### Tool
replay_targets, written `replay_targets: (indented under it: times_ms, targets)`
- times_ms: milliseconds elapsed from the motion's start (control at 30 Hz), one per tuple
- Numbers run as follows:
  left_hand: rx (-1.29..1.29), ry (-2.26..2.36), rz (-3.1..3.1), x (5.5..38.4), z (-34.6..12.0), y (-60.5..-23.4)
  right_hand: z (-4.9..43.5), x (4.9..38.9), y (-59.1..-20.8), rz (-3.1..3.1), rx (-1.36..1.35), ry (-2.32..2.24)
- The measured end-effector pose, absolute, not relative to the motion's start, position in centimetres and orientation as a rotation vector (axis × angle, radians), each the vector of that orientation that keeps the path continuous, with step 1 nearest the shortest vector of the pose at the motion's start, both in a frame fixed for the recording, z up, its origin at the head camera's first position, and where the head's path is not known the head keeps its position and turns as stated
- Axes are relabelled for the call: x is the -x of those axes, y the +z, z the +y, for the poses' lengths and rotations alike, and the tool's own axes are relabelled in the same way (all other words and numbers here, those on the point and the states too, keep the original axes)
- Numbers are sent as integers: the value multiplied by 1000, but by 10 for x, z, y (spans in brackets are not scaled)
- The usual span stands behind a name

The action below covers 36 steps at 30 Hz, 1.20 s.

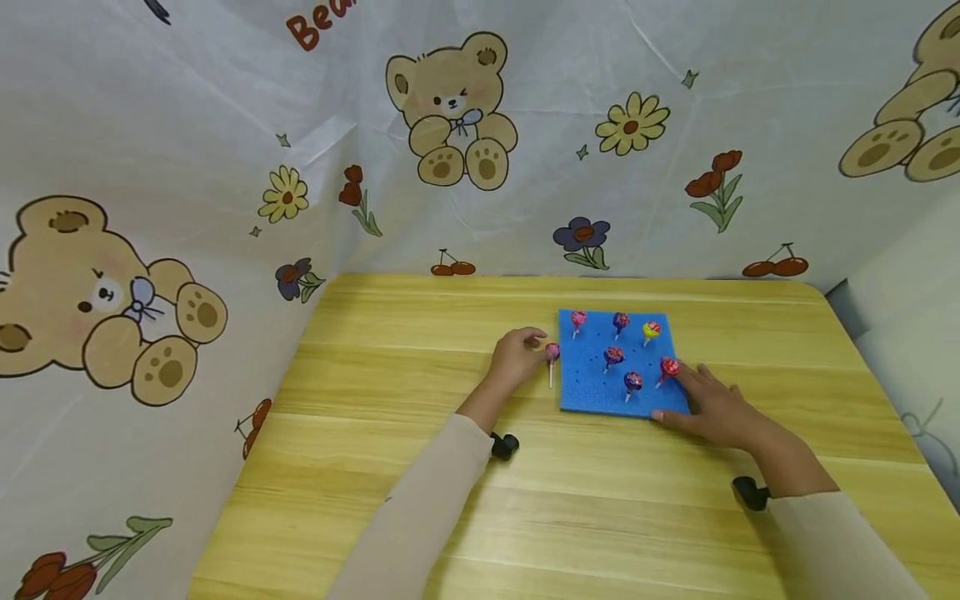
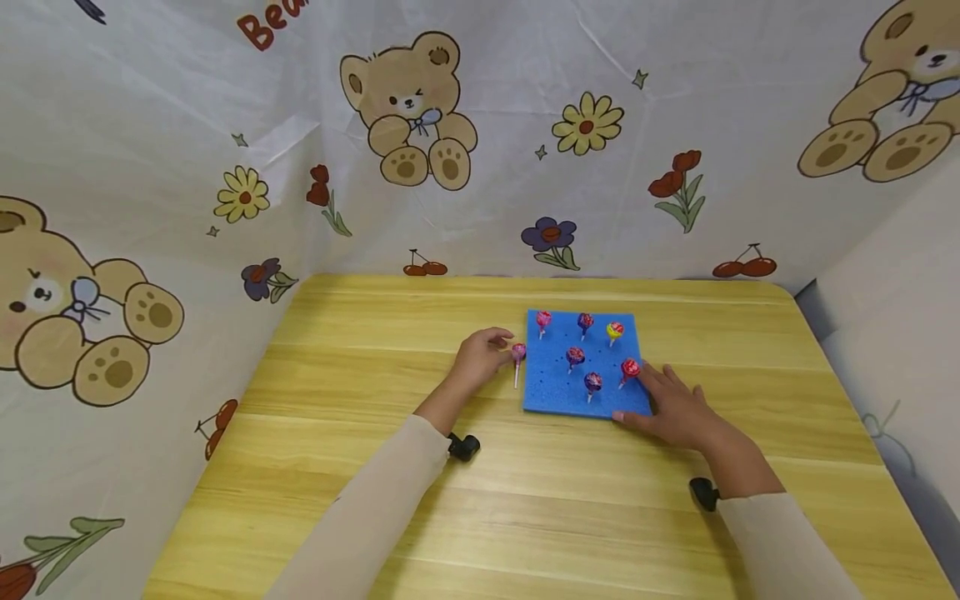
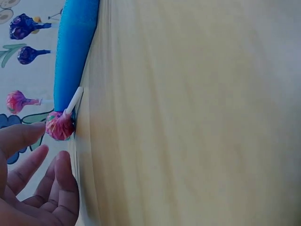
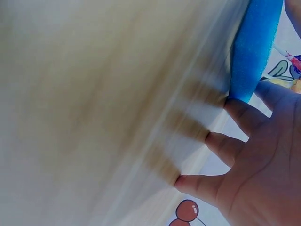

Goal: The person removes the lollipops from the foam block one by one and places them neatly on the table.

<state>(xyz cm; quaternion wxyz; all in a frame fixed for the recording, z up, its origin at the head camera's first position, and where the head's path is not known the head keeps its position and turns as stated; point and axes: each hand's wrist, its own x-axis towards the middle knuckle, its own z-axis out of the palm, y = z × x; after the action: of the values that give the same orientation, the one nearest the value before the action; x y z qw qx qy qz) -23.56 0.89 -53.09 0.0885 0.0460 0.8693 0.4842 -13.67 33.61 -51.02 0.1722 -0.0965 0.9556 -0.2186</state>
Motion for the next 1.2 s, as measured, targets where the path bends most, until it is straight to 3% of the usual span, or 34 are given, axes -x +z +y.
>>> replay_targets:
  times_ms: [700, 1200]
  targets:
    - [-508, 1589, 2518, 211, 29, -497, 336, 136, -509, 2727, 217, -565]
    - [-529, 1576, 2494, 207, 50, -499, 337, 135, -514, 2723, 222, -571]
